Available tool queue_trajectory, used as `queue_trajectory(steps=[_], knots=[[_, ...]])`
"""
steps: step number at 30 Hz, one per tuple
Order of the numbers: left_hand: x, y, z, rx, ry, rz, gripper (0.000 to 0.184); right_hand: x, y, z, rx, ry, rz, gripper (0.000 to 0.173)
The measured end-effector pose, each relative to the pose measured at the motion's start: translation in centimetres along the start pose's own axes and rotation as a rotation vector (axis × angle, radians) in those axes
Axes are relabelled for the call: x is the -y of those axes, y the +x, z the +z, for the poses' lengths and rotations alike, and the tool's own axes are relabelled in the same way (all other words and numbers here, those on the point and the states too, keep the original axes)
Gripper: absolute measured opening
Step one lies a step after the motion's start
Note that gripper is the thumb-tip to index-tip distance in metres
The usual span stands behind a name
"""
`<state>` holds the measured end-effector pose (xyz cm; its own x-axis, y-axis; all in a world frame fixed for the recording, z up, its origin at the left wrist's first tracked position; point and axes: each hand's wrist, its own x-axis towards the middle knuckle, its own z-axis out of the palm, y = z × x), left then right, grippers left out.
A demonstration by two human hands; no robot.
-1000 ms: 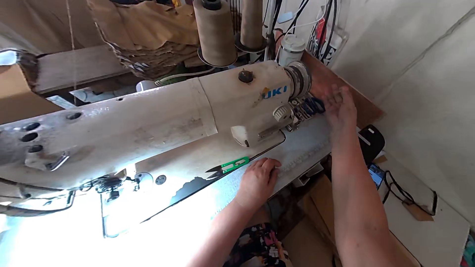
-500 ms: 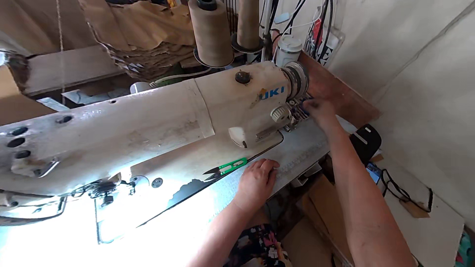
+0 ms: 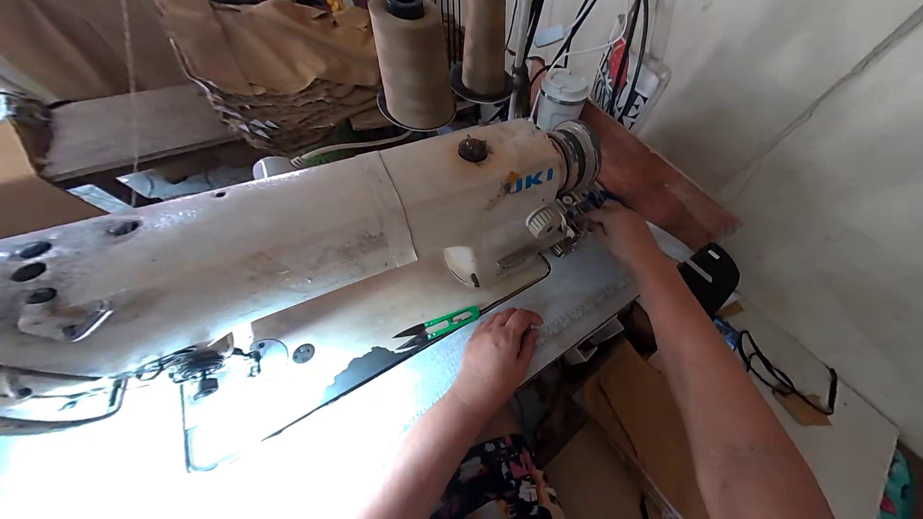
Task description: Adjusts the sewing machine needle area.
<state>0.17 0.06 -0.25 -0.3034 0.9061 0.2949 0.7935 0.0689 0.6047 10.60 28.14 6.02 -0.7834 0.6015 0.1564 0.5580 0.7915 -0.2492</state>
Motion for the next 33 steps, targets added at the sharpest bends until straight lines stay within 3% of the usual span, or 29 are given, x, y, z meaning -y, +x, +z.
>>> queue_trajectory(steps=[11, 16, 22, 26, 33], knots=[[0.1, 0.0, 0.0, 0.001, -0.007, -0.001, 0.025, 1.4, 1.0, -1.4, -0.128, -0.191, -0.12, 0.024], [0.1, 0.0, 0.0, 0.004, -0.003, -0.003, 0.024, 1.6, 3.6, -1.3, -0.066, -0.049, -0.077, 0.024], [0.2, -0.1, 0.2, -0.014, 0.002, 0.003, 0.024, -2.1, 4.9, 2.3, -0.003, 0.179, -0.004, 0.018], [0.0, 0.0, 0.1, -0.013, -0.009, 0.008, 0.024, -1.4, 2.2, 0.5, 0.152, 0.115, -0.042, 0.019], [0.2, 0.1, 0.2, -0.014, -0.022, 0.009, 0.024, 1.4, 0.9, -3.4, 0.086, -0.126, 0.019, 0.021]])
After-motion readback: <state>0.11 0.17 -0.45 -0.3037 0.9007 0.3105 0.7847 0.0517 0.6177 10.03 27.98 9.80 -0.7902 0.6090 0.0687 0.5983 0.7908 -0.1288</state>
